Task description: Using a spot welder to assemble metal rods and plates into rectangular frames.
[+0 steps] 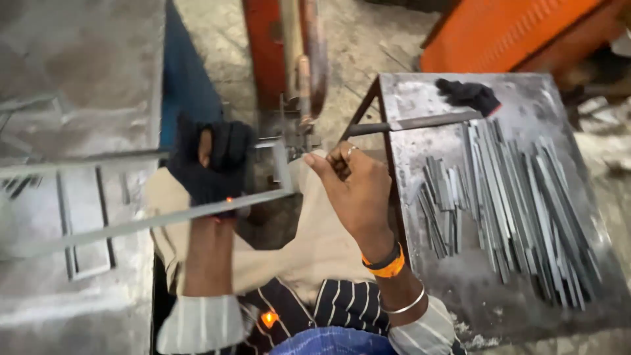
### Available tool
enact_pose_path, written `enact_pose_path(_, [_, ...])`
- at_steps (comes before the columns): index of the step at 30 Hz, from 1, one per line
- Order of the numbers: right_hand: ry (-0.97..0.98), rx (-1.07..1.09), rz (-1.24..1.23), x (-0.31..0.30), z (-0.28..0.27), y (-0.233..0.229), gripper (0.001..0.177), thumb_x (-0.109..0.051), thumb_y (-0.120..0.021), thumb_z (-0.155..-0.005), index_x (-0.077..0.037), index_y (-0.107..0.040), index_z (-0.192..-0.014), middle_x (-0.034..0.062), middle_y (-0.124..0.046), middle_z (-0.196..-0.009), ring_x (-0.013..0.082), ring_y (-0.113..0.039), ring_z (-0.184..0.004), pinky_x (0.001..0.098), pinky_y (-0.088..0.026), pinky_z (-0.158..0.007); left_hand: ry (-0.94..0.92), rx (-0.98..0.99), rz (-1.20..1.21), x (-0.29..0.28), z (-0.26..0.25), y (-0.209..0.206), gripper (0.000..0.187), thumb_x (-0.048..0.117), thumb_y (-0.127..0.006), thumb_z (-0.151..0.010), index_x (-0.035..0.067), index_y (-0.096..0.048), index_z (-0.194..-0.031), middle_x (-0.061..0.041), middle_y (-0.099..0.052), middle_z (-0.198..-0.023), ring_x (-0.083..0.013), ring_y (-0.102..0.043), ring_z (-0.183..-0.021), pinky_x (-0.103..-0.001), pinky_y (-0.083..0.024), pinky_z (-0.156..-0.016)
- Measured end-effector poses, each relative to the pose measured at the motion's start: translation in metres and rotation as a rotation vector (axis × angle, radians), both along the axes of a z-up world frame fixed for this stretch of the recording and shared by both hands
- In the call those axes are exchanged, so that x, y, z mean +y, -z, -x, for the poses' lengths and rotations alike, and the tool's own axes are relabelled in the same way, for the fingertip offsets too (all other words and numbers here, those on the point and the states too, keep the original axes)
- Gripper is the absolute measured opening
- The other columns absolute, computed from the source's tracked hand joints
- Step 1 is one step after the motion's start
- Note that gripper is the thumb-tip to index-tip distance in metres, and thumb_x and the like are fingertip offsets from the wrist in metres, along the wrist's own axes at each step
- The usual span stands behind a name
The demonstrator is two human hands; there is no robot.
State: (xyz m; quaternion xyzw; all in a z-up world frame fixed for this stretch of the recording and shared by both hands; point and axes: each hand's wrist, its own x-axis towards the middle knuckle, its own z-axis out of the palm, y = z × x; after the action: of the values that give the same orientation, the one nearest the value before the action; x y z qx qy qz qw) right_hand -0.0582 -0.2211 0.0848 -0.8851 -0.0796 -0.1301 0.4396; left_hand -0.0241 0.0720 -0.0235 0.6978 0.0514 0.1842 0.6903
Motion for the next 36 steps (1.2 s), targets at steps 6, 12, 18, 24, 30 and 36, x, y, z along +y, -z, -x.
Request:
enact_pose_path(6, [-0.251, 0.181, 0.024, -0.017, 0.006, 0.076, 0.012, -0.013, -0.077, -0.089, -0.002, -0.072, -0.09, 0.0068, -0.068, -0.068, 0.011, -0.063, -0.059, 0.03, -0.051, -0.058, -0.415, 0.402, -0.593, 0.092, 0.102, 0.014, 0.062, 0.063, -0.067, -0.097, 0.002, -0.066, -0.083, -0.02, -0.057, -0.07, -0.0348, -0.055, -0.066, -0.046, -0.042, -0.066])
enact_pose_path(12, [-0.863, 0.73, -0.172, -0.01, 0.031, 0.132, 0.013, -0.005, -0.063, -0.092, -0.002, -0.072, -0.102, 0.0024, -0.072, -0.08, 0.0101, -0.07, -0.071, 0.0272, -0.059, -0.063, -0.607, 0.745, -0.981, 0.154, 0.195, 0.05, 0.068, 0.065, -0.074, -0.095, -0.002, -0.073, -0.087, -0.026, -0.065, -0.078, -0.0429, -0.063, -0.075, -0.051, -0.046, -0.069])
enact_pose_path(18, [-1.294, 0.821, 0.042, 0.036, 0.063, 0.09, 0.016, -0.018, -0.072, -0.095, -0.002, -0.072, -0.1, 0.0069, -0.072, -0.078, 0.0137, -0.066, -0.068, 0.0304, -0.054, -0.064, -0.786, 0.694, -1.029, 0.185, 0.245, 0.131, 0.051, 0.053, -0.076, -0.098, 0.003, -0.074, -0.089, -0.022, -0.07, -0.087, -0.044, -0.065, -0.083, -0.054, -0.048, -0.071])
enact_pose_path(24, [-1.097, 0.652, 0.086, 0.025, 0.046, 0.103, 0.018, -0.022, -0.073, -0.092, -0.007, -0.07, -0.102, 0.0072, -0.073, -0.081, 0.0146, -0.071, -0.073, 0.0318, -0.055, -0.066, -0.938, 0.661, -1.264, 0.165, 0.218, 0.126, 0.037, 0.037, -0.082, -0.093, 0.006, -0.073, -0.111, -0.017, -0.072, -0.104, -0.0379, -0.066, -0.095, -0.052, -0.049, -0.08])
enact_pose_path(30, [-0.533, 0.487, 0.196, -0.026, 0.008, 0.122, 0.015, -0.024, -0.073, -0.09, -0.011, -0.073, -0.099, 0.0078, -0.073, -0.079, 0.0207, -0.07, -0.069, 0.0361, -0.054, -0.064, -0.586, 0.291, -1.149, 0.054, 0.118, 0.093, 0.043, 0.034, -0.082, -0.094, 0.006, -0.07, -0.125, -0.014, -0.071, -0.119, -0.0357, -0.066, -0.107, -0.05, -0.049, -0.09])
enact_pose_path(36, [0.067, 0.425, 0.279, -0.15, -0.023, 0.171, 0.009, -0.022, -0.075, -0.087, -0.013, -0.077, -0.09, 0.0068, -0.076, -0.081, 0.0232, -0.073, -0.074, 0.0376, -0.055, -0.066, 0.069, 0.032, -0.654, -0.138, 0.033, 0.045, 0.039, 0.028, -0.079, -0.088, 0.005, -0.069, -0.118, -0.017, -0.071, -0.103, -0.036, -0.069, -0.095, -0.045, -0.054, -0.084])
